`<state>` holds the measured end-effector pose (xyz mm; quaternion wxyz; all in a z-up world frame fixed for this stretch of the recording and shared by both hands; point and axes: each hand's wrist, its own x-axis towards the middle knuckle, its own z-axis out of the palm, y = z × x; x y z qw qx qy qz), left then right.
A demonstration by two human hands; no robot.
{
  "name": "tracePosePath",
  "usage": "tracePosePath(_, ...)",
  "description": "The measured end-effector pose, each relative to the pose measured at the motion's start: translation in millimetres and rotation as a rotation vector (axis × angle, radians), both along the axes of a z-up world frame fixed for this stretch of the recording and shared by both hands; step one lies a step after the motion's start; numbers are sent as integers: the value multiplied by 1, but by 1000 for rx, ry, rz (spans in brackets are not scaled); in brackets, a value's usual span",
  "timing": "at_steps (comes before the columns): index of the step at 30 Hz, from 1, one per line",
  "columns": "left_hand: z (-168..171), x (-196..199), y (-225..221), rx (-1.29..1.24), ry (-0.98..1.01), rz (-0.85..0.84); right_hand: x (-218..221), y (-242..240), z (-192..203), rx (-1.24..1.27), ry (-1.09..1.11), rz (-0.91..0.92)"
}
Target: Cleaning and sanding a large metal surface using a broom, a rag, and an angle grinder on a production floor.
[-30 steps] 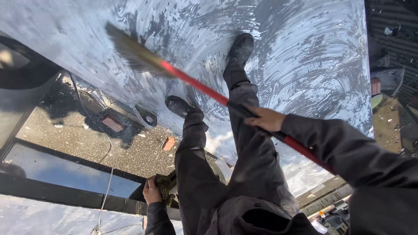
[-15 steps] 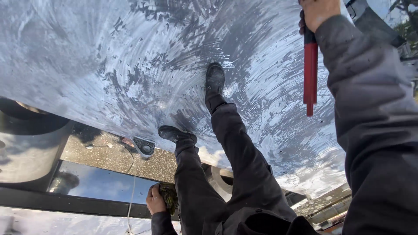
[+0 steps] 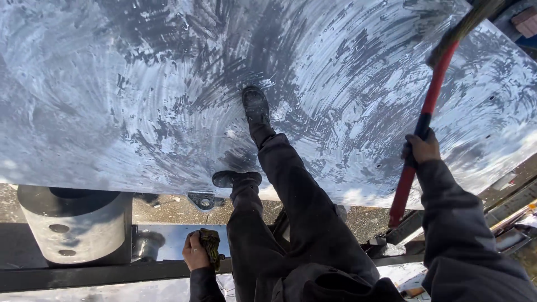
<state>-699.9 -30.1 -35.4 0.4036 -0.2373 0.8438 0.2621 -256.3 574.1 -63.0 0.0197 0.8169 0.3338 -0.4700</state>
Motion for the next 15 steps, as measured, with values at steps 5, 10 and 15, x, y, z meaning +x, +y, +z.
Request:
tracePosePath(5,-1,-16,20,17,-20,-111,-167,-19,-92,-276,41,276)
tracePosePath(10,6,-51,64,66,-12,-85,-330,-74,-72,-266,245,779)
tracePosePath(15,17,-96,97,70,13,-100,-394,-24,-9,-482,589,711)
